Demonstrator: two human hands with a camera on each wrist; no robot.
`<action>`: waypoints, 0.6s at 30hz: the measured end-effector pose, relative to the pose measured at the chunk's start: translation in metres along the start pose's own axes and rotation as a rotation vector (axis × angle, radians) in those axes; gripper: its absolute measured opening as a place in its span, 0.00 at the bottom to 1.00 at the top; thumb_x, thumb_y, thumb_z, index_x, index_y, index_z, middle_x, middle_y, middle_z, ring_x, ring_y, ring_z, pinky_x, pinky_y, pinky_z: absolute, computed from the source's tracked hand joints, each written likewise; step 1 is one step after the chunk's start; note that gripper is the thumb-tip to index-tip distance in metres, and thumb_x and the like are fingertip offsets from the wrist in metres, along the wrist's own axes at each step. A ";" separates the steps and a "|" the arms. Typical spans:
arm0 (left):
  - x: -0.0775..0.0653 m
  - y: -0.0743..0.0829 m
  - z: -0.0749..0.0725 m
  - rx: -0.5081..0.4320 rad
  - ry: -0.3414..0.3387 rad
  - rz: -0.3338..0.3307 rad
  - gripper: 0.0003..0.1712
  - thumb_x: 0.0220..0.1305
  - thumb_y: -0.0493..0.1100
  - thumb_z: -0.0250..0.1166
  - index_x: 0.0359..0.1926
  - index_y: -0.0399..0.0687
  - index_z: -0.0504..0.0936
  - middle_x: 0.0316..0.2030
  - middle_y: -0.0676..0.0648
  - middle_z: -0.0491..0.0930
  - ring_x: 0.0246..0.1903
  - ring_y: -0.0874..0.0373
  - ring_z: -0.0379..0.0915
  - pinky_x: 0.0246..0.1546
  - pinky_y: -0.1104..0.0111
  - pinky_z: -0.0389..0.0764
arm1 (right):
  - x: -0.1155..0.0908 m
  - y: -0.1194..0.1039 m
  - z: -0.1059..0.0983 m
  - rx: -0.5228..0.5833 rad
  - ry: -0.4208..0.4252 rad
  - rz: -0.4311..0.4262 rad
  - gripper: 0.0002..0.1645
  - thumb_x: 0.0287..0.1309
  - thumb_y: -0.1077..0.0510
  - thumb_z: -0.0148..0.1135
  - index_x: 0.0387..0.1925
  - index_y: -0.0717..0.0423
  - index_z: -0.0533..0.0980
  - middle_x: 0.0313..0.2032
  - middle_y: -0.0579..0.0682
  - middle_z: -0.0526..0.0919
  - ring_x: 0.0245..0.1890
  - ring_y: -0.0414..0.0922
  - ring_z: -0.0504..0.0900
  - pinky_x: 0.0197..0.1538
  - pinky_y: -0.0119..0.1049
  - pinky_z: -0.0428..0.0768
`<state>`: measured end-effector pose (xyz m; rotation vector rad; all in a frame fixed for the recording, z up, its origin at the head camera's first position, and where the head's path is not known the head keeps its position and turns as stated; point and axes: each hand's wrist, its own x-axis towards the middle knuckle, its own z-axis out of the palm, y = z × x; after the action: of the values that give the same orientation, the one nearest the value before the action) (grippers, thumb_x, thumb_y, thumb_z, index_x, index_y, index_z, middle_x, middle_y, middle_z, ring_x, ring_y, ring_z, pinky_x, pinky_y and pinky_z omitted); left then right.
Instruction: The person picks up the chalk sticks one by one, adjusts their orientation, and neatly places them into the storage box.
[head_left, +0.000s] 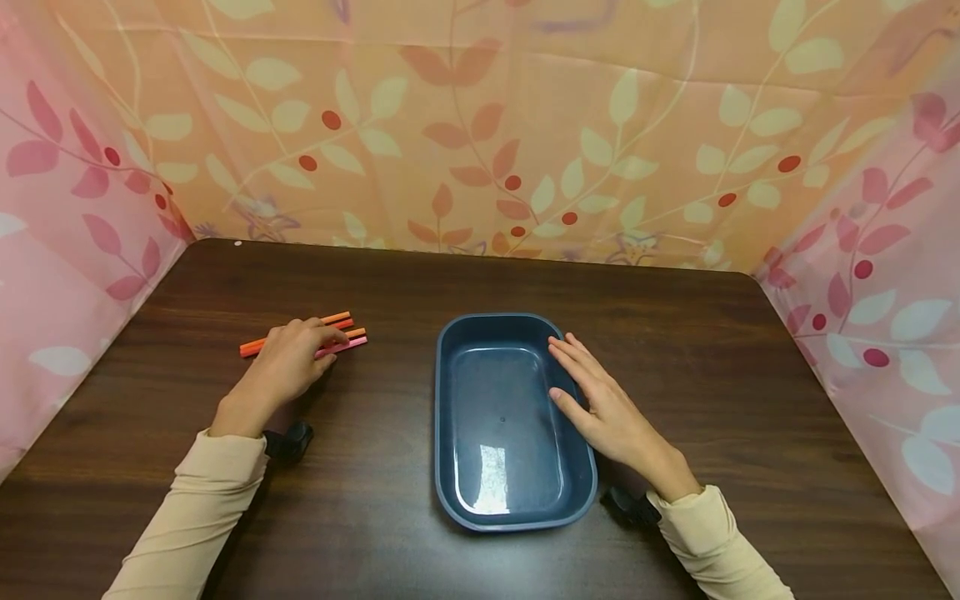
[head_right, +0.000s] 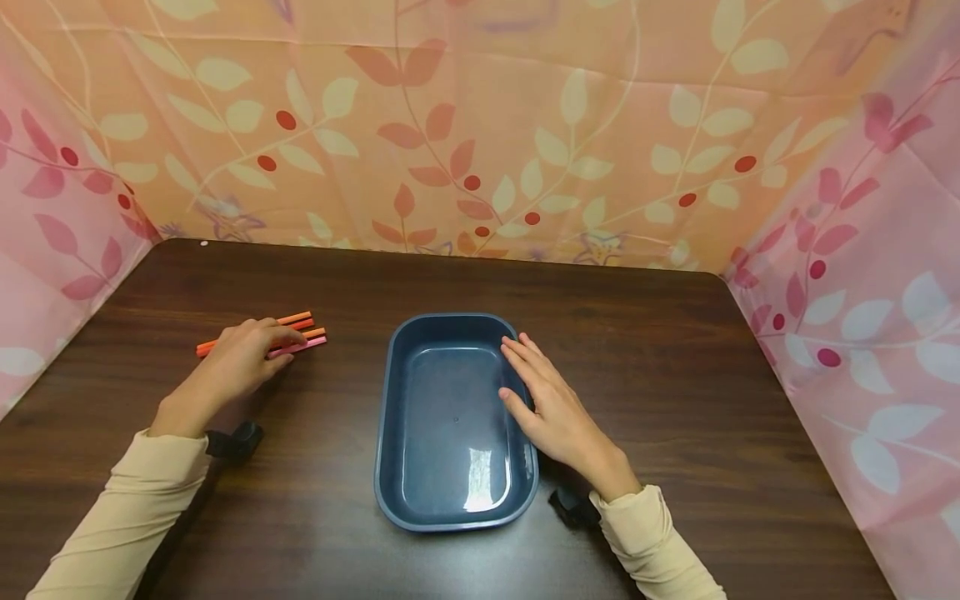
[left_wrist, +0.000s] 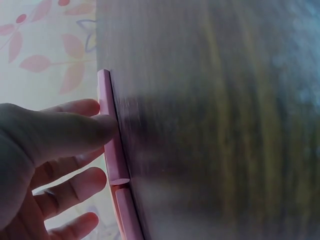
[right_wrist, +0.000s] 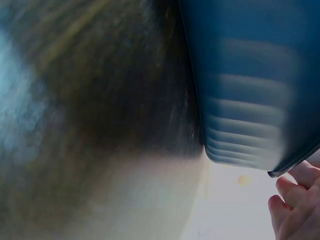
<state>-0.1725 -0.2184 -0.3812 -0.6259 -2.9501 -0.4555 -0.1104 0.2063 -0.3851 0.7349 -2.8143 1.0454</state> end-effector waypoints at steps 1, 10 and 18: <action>0.000 0.000 0.001 -0.001 0.007 0.004 0.15 0.58 0.33 0.69 0.47 0.41 0.86 0.45 0.34 0.83 0.42 0.36 0.77 0.39 0.44 0.75 | 0.000 0.000 0.000 0.000 0.005 -0.005 0.36 0.69 0.56 0.58 0.74 0.60 0.59 0.76 0.53 0.58 0.79 0.52 0.46 0.73 0.62 0.54; 0.001 -0.001 0.000 0.022 0.014 0.002 0.13 0.57 0.34 0.70 0.45 0.43 0.87 0.41 0.37 0.86 0.31 0.44 0.77 0.30 0.50 0.74 | -0.002 0.001 0.001 0.021 0.002 0.016 0.40 0.68 0.55 0.60 0.75 0.61 0.55 0.78 0.53 0.52 0.78 0.55 0.50 0.72 0.62 0.56; 0.001 -0.002 0.000 0.010 -0.002 -0.021 0.11 0.58 0.36 0.71 0.43 0.45 0.88 0.35 0.42 0.86 0.25 0.51 0.71 0.26 0.60 0.66 | -0.002 0.002 0.001 0.043 0.010 0.027 0.41 0.68 0.56 0.60 0.76 0.59 0.55 0.78 0.54 0.53 0.78 0.55 0.51 0.72 0.63 0.57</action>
<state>-0.1739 -0.2195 -0.3813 -0.5947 -2.9618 -0.4421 -0.1095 0.2071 -0.3874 0.6953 -2.8092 1.1140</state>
